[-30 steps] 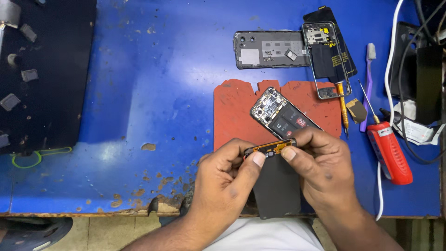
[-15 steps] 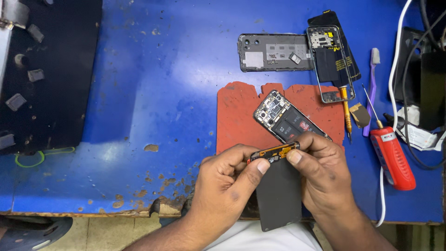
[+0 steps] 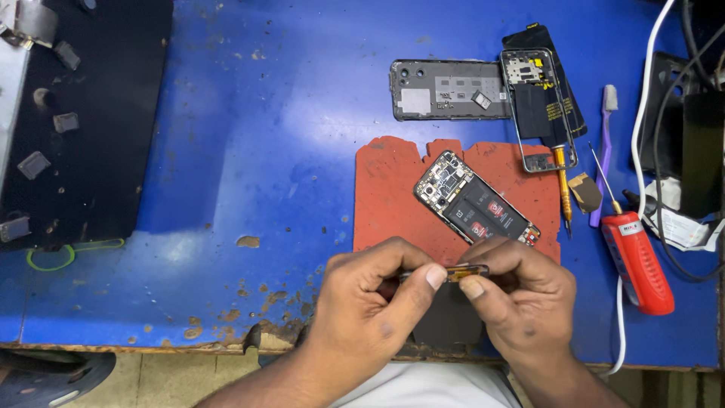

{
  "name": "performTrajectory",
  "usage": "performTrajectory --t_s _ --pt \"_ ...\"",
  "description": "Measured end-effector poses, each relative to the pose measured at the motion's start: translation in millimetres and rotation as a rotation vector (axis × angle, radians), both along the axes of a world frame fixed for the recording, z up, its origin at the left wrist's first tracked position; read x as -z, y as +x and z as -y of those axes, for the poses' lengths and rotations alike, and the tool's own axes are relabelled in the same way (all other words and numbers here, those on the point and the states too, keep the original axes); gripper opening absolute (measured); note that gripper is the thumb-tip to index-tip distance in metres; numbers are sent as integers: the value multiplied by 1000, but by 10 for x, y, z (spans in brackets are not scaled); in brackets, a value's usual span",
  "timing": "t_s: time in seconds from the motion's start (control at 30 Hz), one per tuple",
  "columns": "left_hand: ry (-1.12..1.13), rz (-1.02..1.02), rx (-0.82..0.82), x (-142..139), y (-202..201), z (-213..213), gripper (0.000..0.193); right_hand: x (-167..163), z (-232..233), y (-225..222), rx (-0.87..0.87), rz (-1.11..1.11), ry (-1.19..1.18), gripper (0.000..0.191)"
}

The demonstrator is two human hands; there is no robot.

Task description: The person works on a disassembled smartphone at a repair bench. They pry the old display assembly from the phone frame by hand, peel backing from a replacement display, connect its flex cable to the phone, and align and press the new display onto the frame.

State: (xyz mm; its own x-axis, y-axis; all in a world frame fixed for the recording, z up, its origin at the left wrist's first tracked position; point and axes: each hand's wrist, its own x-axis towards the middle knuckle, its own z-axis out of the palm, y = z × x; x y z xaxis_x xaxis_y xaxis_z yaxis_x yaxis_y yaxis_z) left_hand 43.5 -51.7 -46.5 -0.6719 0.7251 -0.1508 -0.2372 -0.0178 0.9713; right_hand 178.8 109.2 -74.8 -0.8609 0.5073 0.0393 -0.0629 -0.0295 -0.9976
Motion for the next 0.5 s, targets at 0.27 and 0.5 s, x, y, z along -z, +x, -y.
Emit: performTrajectory --t_s 0.27,0.5 --pt "-62 46 200 -18 -217 108 18 -29 -6 7 21 51 -115 8" --pt "-131 -22 162 -57 -155 51 20 -30 55 14 -38 29 38 6"
